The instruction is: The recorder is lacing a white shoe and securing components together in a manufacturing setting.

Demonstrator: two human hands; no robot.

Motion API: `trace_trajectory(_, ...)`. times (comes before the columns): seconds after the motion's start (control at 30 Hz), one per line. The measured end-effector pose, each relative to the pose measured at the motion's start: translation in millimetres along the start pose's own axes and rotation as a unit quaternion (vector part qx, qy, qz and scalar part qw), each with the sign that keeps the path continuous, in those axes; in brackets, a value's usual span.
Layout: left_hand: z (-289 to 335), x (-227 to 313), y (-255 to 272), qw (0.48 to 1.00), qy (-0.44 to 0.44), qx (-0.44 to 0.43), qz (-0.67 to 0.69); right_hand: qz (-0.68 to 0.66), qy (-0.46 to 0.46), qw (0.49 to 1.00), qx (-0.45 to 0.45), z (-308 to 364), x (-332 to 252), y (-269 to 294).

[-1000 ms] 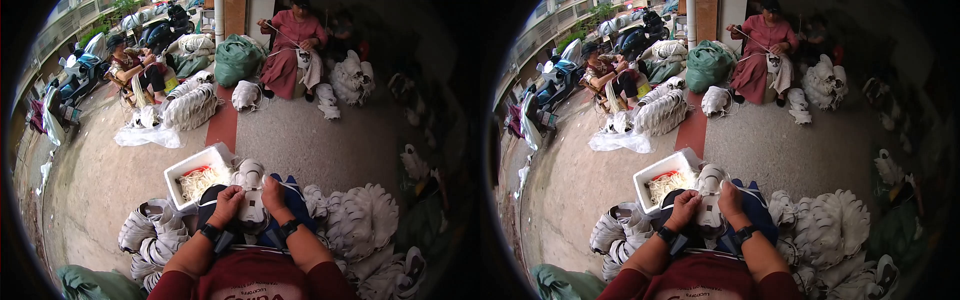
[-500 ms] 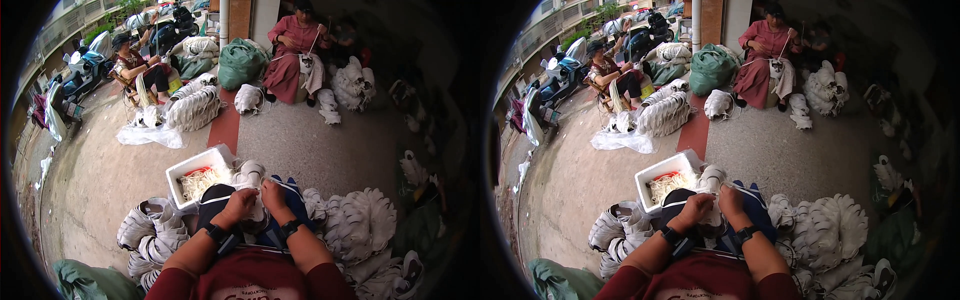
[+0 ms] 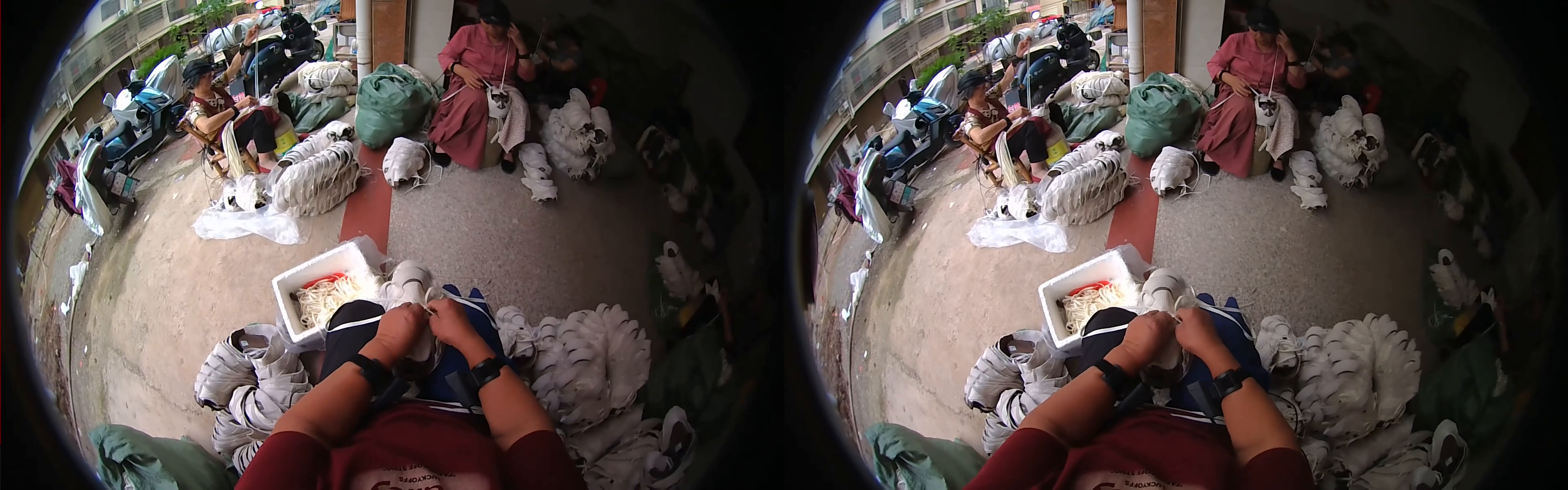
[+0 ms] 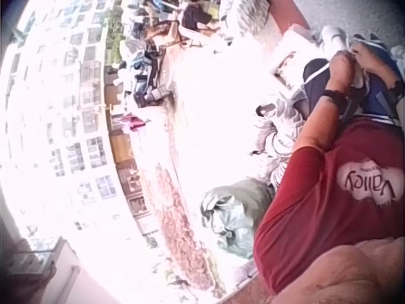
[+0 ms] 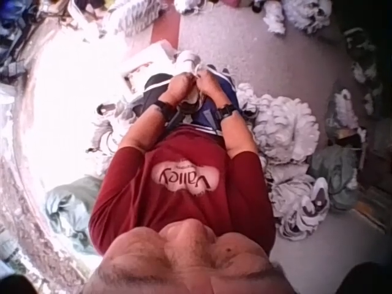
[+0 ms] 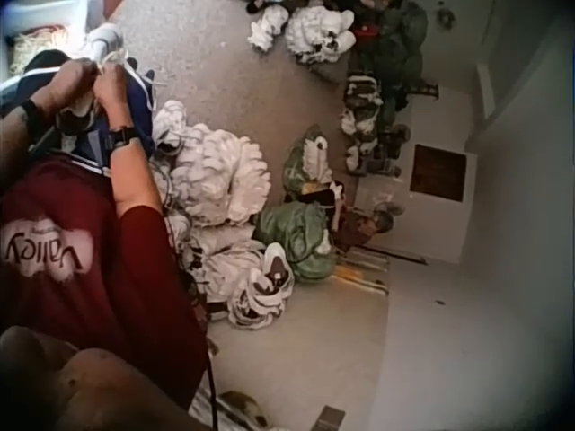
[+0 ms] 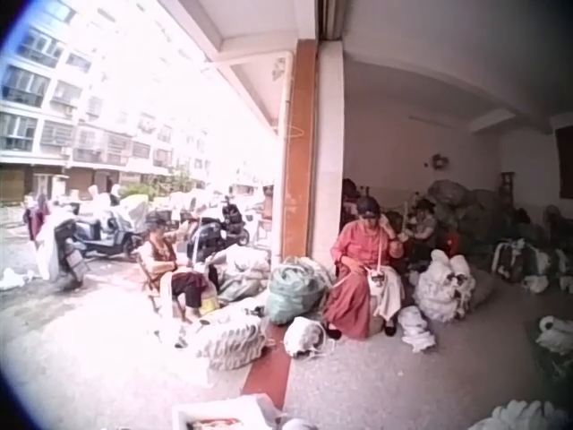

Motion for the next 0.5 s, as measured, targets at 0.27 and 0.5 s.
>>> trace_trajectory(0.27,3,14,19,0.999,0.034,-0.022,-0.028,-0.076,-0.010,0.996,0.050,8,6,-2)
trace_trajectory(0.5,68,7,46,0.994,-0.061,-0.010,0.094,0.004,0.018,0.990,0.138,15,-19,-1)
Point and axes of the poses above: each hand's wrist, its own z-axis away from the middle knuckle, its own y-axis out of the back of the hand, x = y × z, the point moved 7 cm from there along -z, towards the middle knuckle, and after that the axes turned 14 degrees about -x, right-handed, at the moved point
